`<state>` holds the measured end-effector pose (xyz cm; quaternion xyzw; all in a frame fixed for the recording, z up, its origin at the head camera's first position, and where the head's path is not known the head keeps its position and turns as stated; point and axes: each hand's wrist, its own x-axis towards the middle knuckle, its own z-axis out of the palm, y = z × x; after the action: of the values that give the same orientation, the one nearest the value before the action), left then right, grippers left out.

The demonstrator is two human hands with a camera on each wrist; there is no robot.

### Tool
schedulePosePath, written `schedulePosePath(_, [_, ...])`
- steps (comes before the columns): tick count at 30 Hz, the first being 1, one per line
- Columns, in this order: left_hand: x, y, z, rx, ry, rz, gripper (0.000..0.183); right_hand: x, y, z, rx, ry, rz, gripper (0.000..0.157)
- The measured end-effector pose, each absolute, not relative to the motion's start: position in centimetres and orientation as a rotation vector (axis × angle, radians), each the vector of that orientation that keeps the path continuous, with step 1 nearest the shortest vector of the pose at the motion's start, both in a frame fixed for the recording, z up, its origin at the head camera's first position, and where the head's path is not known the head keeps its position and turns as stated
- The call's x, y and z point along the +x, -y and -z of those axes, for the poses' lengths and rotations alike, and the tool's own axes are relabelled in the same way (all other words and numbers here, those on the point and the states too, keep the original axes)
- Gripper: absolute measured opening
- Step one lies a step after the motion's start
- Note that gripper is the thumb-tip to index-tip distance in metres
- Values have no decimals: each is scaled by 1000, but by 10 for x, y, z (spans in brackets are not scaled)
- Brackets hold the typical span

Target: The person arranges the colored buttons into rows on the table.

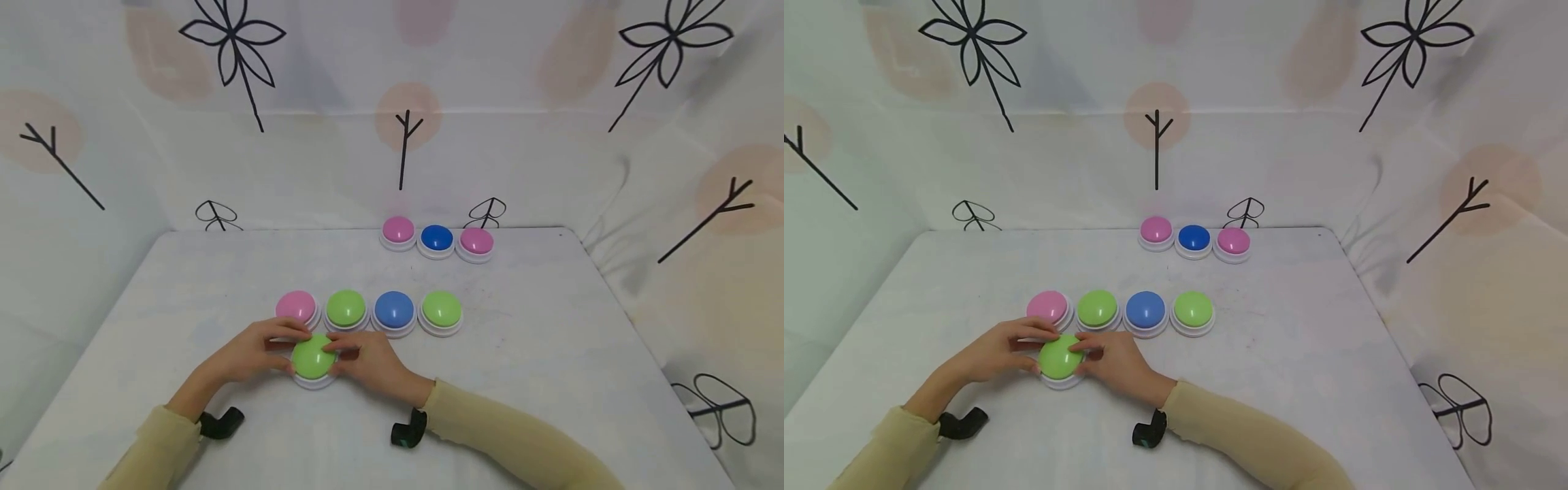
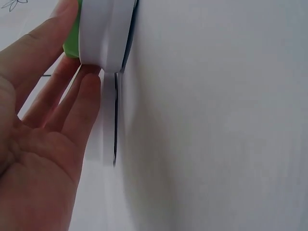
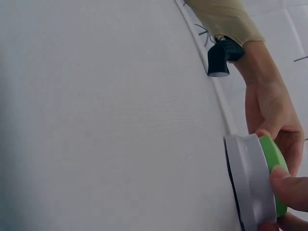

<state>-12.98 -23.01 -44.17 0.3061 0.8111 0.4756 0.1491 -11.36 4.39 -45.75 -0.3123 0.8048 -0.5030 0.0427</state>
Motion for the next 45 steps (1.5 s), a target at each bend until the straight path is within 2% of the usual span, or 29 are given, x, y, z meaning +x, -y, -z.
schedulePosePath(14, [-130,260,437,856,-2371,-1292,54,-113,-12,459,-967,-2493,1495,36])
schedulePosePath(24, [-135,274,438,933,-2266,-1375,56,-113,-1,457,-971,-2490,1506,39])
schedulePosePath(34, [-138,274,438,948,-2225,-1399,53,-116,-6,458,-949,-2452,1482,38])
schedulePosePath(45, [-141,261,419,861,-2334,-1344,42,-121,-27,446,-849,-2412,1510,33])
